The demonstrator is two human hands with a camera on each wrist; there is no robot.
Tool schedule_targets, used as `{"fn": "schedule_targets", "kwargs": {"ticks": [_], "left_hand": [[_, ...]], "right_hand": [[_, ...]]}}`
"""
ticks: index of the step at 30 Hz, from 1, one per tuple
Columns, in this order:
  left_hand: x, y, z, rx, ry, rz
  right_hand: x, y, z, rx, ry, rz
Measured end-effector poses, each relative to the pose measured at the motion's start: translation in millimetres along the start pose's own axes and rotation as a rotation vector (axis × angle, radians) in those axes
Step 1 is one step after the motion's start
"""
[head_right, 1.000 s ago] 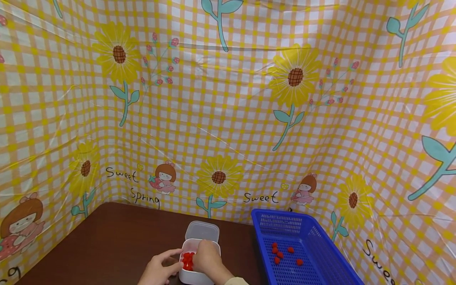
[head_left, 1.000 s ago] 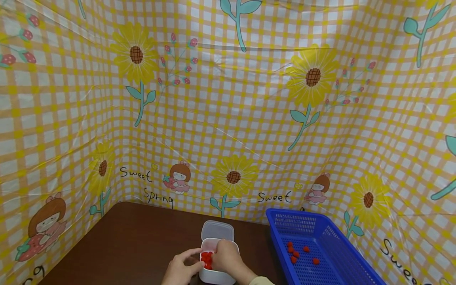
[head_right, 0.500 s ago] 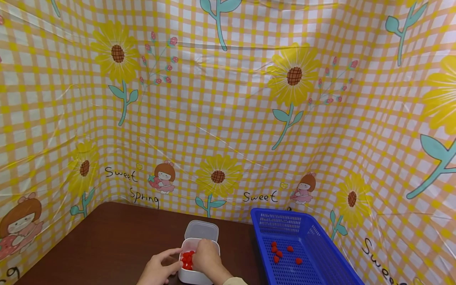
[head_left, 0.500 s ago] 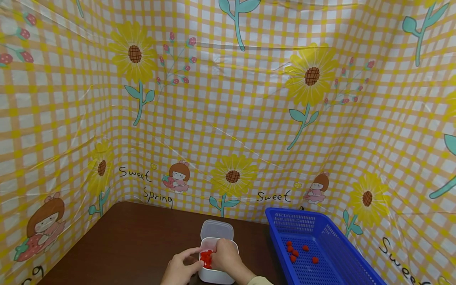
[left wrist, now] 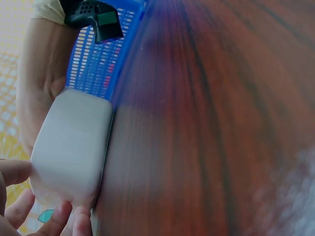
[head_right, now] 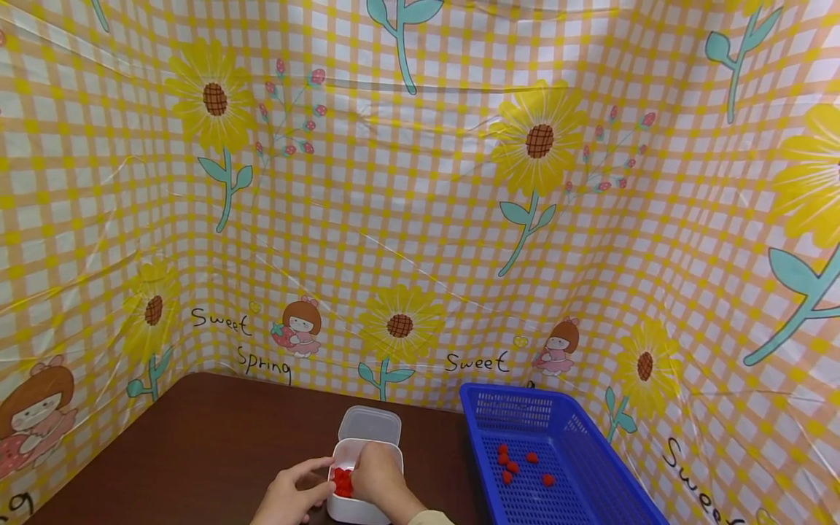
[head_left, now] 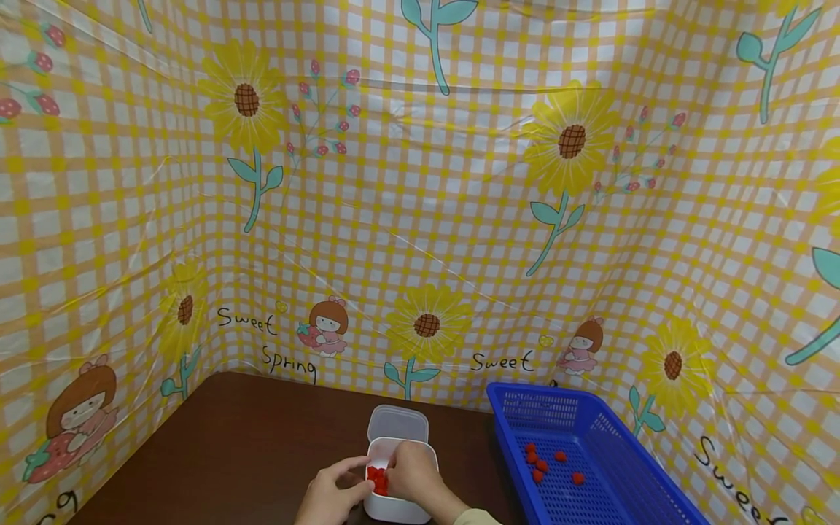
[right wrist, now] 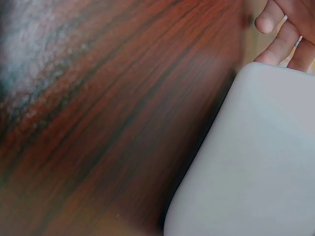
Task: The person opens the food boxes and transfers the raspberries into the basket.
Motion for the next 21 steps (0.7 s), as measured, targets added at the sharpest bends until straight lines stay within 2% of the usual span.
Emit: {"fn": "schedule_targets", "kwargs": {"ticks": [10, 21], "left_hand": [[0.3, 0.4, 0.6, 0.008, -0.003, 0.005], [1.9, 0.0, -1.6, -0.001, 0.007, 0.002]], "right_hand": [[-4.5, -0.1, -0.3, 0.010, 0.086, 0.031], [-7.8, 0.2, -3.9, -0.019, 0.095, 0.066]]}}
Point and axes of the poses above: each hand's wrist, its own y-axis towards the middle knuckle, its own x-axis out of the back of the hand, z = x × y, the point moved 9 cm from there along y, towards the middle knuckle, and after that the axes turned 9 degrees about -y, right-handed, at the moved point
